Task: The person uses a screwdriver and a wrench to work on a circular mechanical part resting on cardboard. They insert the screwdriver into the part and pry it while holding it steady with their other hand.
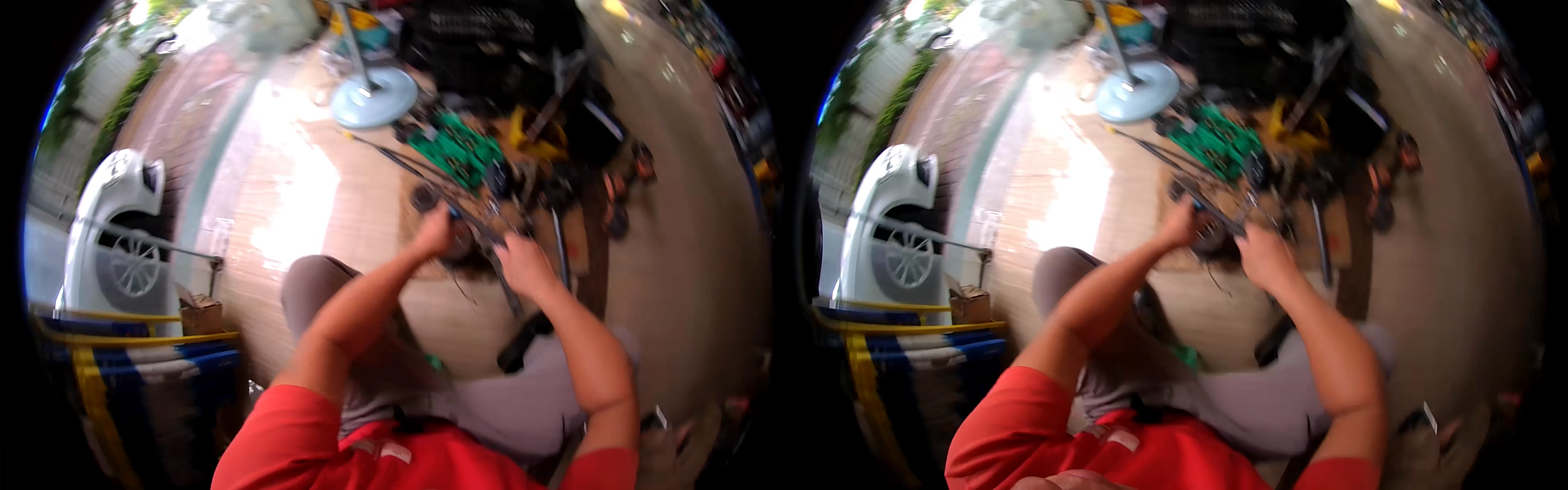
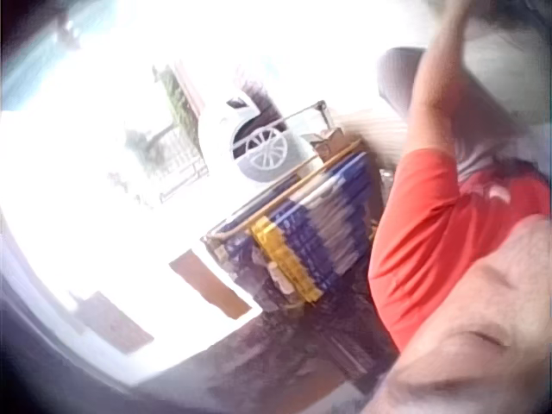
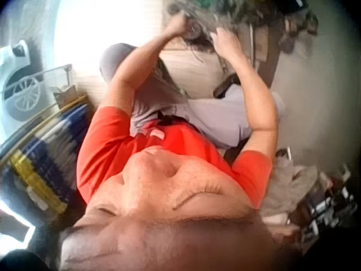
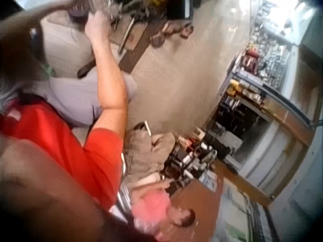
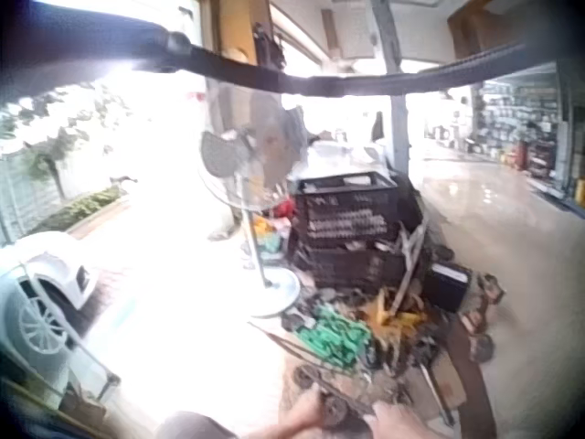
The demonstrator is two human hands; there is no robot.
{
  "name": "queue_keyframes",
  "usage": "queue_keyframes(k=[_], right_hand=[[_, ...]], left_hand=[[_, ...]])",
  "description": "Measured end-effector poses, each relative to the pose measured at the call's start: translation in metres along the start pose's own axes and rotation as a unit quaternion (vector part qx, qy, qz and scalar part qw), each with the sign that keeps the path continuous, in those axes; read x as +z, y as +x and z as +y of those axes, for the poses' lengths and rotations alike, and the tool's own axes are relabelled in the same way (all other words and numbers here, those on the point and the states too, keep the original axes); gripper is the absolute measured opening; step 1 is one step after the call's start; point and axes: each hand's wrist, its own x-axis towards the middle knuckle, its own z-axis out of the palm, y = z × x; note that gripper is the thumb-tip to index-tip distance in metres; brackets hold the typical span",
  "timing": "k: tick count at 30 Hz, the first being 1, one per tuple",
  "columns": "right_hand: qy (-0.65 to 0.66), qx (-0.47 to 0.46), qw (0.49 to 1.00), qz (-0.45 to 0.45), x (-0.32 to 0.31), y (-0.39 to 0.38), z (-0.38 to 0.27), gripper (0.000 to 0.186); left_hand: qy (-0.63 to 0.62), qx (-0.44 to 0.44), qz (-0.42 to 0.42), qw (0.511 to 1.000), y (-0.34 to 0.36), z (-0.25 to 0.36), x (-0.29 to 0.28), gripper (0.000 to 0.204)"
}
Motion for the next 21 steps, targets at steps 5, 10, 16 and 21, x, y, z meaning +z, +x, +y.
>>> queue_keyframes(k=[5,10,16,21], right_hand=[[0.012,-0.002,0.999,0.032,0.001,0.008,0.009,0.026],[-0.005,0.054,0.998,-0.014,-0.019,0.004,-0.003,0.029],[0.002,0.019,1.000,0.010,-0.012,0.006,-0.001,0.029],[0.006,0.023,1.000,0.001,-0.014,0.004,-0.003,0.028]], left_hand=[[-0.084,-0.033,-0.017,0.996,0.004,-0.003,-0.001,0.038],[-0.066,-0.032,-0.033,0.997,0.003,0.004,-0.005,0.043],[-0.056,-0.039,-0.055,0.996,0.002,0.000,-0.004,0.043],[-0.040,-0.037,-0.061,0.997,-0.002,0.018,-0.011,0.041]])
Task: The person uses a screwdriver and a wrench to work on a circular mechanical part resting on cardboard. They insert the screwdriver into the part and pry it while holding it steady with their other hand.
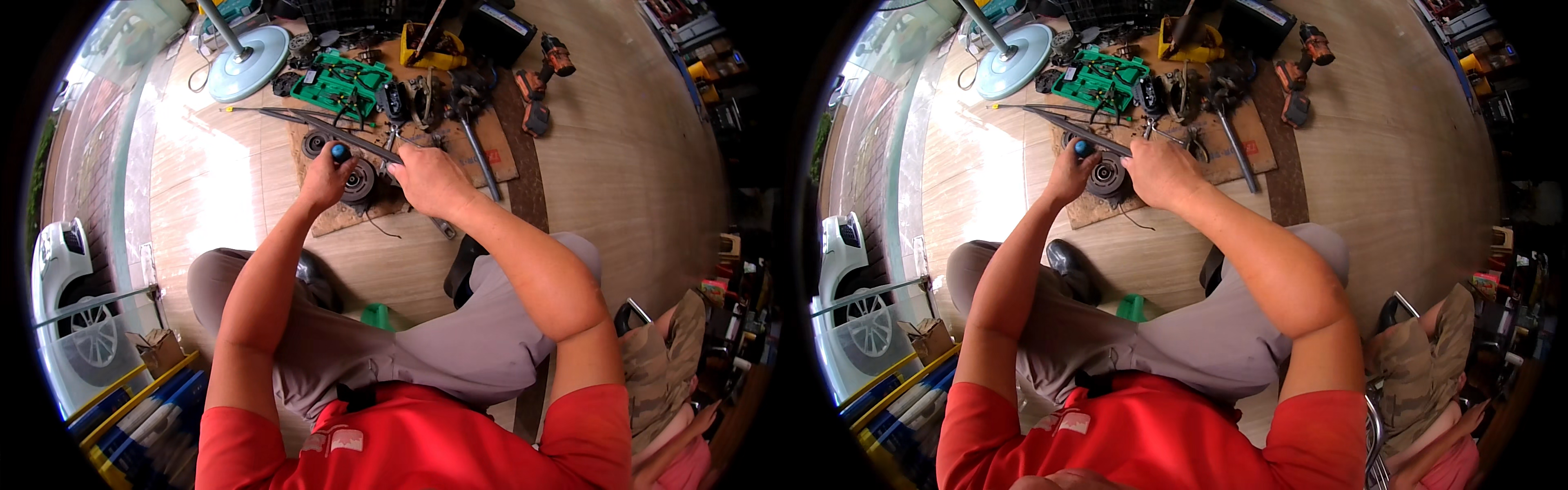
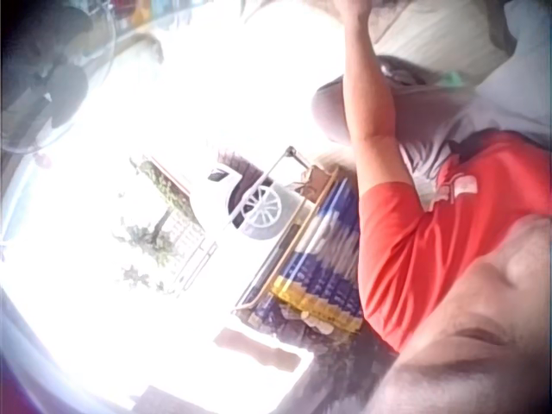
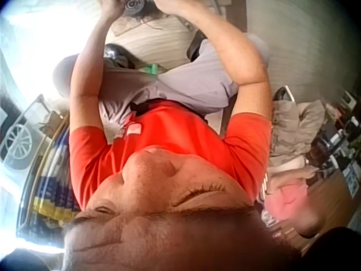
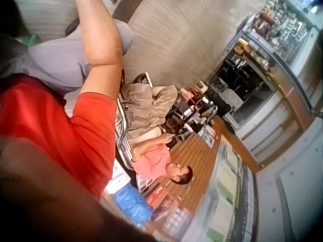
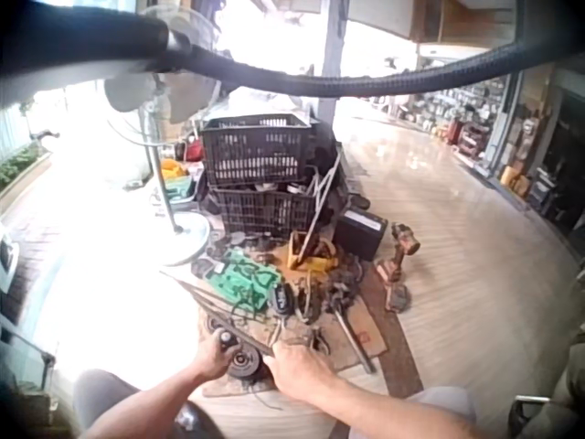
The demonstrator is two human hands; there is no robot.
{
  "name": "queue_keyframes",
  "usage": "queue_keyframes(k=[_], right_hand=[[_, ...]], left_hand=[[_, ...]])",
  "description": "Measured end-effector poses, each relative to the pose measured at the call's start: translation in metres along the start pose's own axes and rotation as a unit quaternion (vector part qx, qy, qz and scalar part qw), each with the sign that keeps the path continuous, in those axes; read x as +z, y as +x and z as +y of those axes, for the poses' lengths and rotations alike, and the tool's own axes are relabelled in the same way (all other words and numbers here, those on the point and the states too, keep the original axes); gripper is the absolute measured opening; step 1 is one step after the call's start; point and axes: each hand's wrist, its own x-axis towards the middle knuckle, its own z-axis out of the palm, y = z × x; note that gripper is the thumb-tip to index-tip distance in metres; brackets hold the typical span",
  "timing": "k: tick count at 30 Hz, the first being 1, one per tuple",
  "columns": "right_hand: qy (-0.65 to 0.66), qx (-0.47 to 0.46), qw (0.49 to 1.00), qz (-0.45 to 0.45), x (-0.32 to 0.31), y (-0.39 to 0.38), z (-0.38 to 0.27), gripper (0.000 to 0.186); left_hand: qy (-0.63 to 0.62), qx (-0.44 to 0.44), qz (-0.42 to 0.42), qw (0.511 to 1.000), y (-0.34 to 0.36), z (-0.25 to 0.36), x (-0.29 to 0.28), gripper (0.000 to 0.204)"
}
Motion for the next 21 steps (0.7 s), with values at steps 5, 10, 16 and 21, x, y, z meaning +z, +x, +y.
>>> queue_keyframes(k=[5,10,16,21], right_hand=[[0.008,-0.023,1.000,0.001,0.012,-0.002,0.007,0.028],[-0.011,-0.021,1.000,-0.016,0.018,-0.003,0.002,0.028],[-0.009,0.003,1.000,-0.030,0.016,-0.006,-0.003,0.028],[-0.006,-0.002,1.000,-0.027,0.010,-0.009,-0.015,0.027]], left_hand=[[0.039,-0.011,-0.020,0.999,-0.006,0.022,-0.003,0.038],[0.006,0.004,-0.011,1.000,-0.006,0.010,-0.002,0.034],[0.028,0.000,-0.007,1.000,-0.006,0.015,-0.004,0.031],[0.014,-0.014,-0.008,1.000,-0.008,0.017,-0.004,0.030]])
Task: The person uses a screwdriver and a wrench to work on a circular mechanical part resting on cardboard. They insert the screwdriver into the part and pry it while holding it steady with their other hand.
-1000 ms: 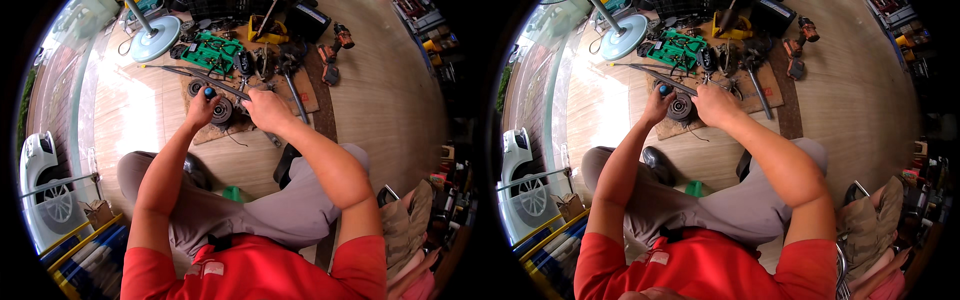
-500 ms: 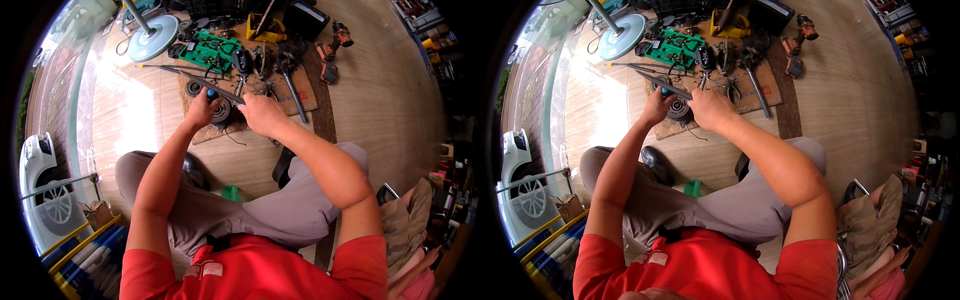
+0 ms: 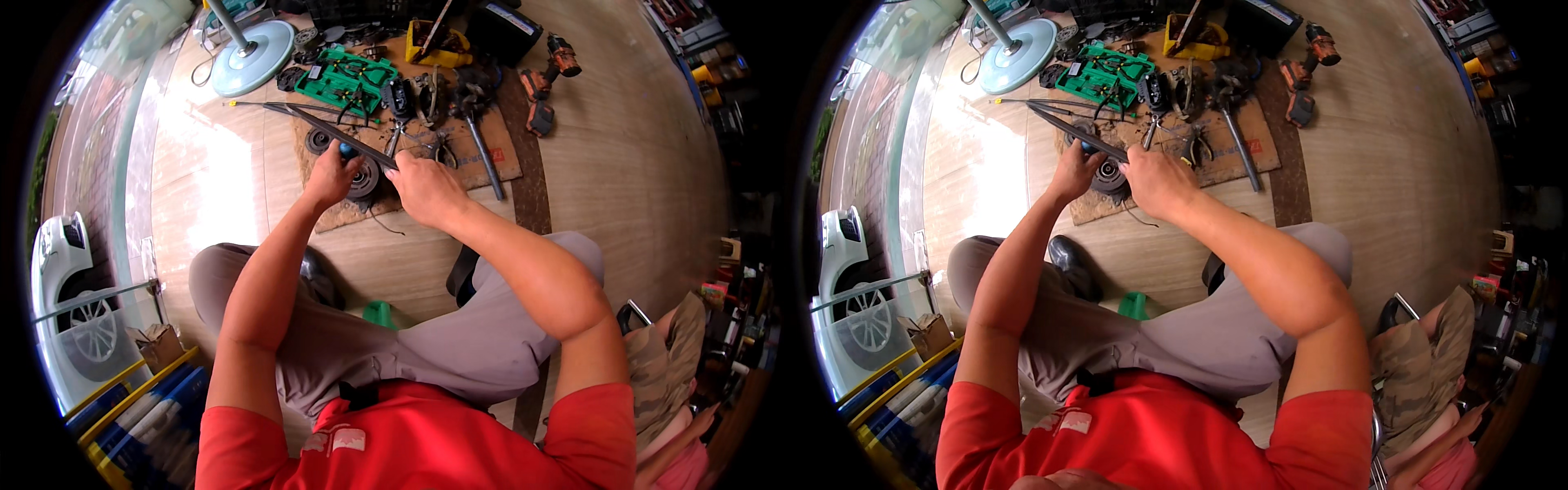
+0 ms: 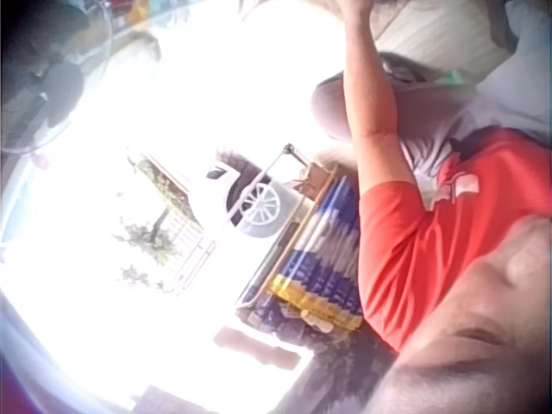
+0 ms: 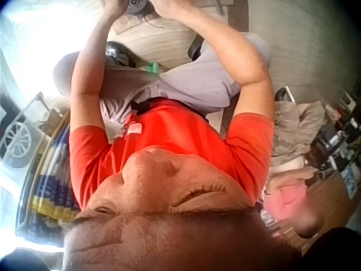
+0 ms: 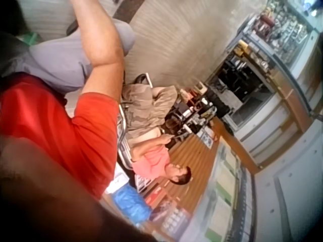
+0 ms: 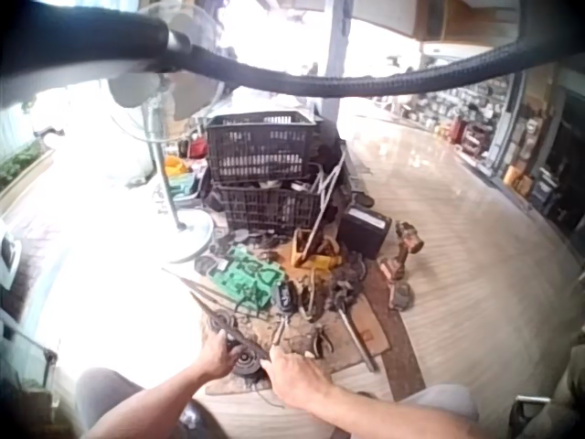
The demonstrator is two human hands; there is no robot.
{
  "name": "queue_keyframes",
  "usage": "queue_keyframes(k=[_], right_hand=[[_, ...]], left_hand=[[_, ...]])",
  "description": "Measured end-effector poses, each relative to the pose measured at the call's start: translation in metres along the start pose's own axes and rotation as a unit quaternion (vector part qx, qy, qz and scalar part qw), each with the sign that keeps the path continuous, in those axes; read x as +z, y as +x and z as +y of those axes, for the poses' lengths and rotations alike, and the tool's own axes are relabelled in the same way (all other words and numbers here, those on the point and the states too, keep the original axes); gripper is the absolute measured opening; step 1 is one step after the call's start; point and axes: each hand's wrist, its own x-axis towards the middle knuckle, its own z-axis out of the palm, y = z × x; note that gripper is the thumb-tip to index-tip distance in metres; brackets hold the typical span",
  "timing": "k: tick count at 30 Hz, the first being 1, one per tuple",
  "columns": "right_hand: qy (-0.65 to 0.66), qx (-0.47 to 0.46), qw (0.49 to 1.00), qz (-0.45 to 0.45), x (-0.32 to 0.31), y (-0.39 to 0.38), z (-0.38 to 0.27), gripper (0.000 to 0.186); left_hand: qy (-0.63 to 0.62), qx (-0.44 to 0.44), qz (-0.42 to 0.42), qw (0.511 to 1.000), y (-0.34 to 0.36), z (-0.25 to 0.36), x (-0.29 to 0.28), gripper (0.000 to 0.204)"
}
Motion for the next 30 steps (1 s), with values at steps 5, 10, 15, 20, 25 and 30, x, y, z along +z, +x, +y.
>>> queue_keyframes(k=[5,10,15,20,25,30], right_hand=[[-0.025,-0.003,0.999,-0.027,0.010,0.005,0.011,0.029],[-0.021,-0.016,1.000,-0.002,0.012,0.005,0.017,0.029],[-0.010,-0.016,1.000,-0.003,0.005,0.004,0.018,0.029],[-0.007,-0.023,1.000,-0.010,0.001,0.004,0.014,0.030],[-0.017,-0.026,0.999,-0.022,0.000,0.003,0.009,0.030],[-0.007,-0.024,1.000,-0.017,0.003,0.002,0.012,0.030]], left_hand=[[-0.021,0.032,0.018,0.999,0.003,-0.011,0.005,0.029],[-0.012,0.039,0.002,0.999,0.004,-0.019,0.003,0.031],[-0.022,0.016,-0.021,0.999,-0.003,-0.010,-0.007,0.029],[-0.008,0.011,-0.034,0.999,-0.007,-0.010,-0.014,0.031],[-0.017,0.000,-0.062,0.998,-0.005,-0.020,-0.015,0.033],[-0.016,0.003,-0.074,0.997,-0.003,-0.020,-0.012,0.033]])
